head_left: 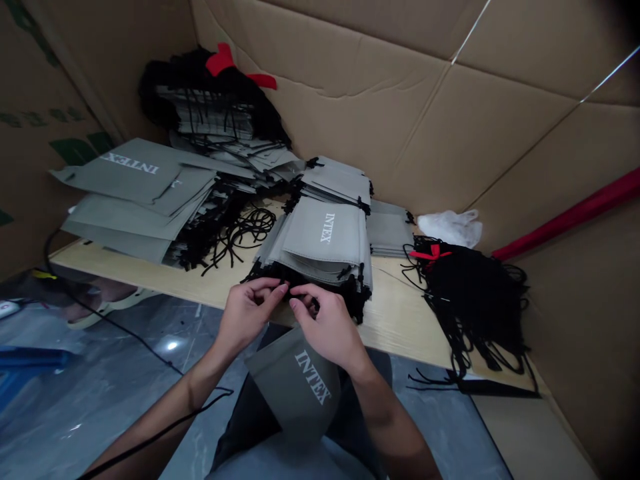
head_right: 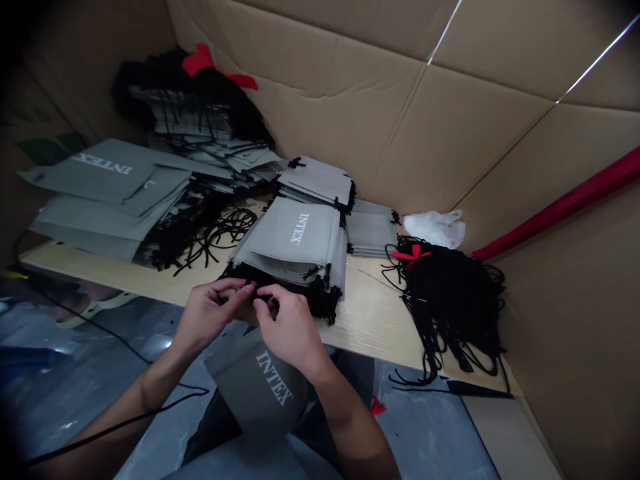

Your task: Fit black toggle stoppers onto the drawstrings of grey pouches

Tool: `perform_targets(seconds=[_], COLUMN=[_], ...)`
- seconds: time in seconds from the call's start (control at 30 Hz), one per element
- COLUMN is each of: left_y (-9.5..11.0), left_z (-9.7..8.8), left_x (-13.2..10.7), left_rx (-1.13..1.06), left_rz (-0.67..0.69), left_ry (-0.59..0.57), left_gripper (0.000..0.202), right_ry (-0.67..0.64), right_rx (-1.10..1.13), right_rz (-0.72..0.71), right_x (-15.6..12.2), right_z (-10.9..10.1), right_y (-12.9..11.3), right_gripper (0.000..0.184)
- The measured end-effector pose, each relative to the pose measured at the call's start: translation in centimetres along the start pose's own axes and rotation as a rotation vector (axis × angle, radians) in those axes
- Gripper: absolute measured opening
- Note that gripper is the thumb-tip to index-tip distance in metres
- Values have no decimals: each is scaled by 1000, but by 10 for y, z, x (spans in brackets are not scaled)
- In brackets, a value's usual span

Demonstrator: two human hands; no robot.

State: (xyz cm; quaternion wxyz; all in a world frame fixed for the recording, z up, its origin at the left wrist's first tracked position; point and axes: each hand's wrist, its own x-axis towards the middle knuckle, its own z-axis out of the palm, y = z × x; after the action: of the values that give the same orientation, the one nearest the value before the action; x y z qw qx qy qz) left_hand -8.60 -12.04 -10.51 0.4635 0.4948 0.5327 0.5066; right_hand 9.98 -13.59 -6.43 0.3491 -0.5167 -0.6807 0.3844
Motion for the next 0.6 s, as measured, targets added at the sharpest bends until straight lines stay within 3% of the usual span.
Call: perform_targets(seconds=[0.33, 0.6], left_y=[7, 19], left_z=[1, -4], left_x=[-1, -3], left_rx=[77, 202], left_rz=[47, 103], left_ry=[14, -27], left_gripper=[45, 38], right_ry=[-38, -72], right_rx=[-3, -4], right_rz=[12, -1], right_x=[-5, -13], right_z=[-10, -58], right_y=[-2, -19], right_gripper=[24, 21])
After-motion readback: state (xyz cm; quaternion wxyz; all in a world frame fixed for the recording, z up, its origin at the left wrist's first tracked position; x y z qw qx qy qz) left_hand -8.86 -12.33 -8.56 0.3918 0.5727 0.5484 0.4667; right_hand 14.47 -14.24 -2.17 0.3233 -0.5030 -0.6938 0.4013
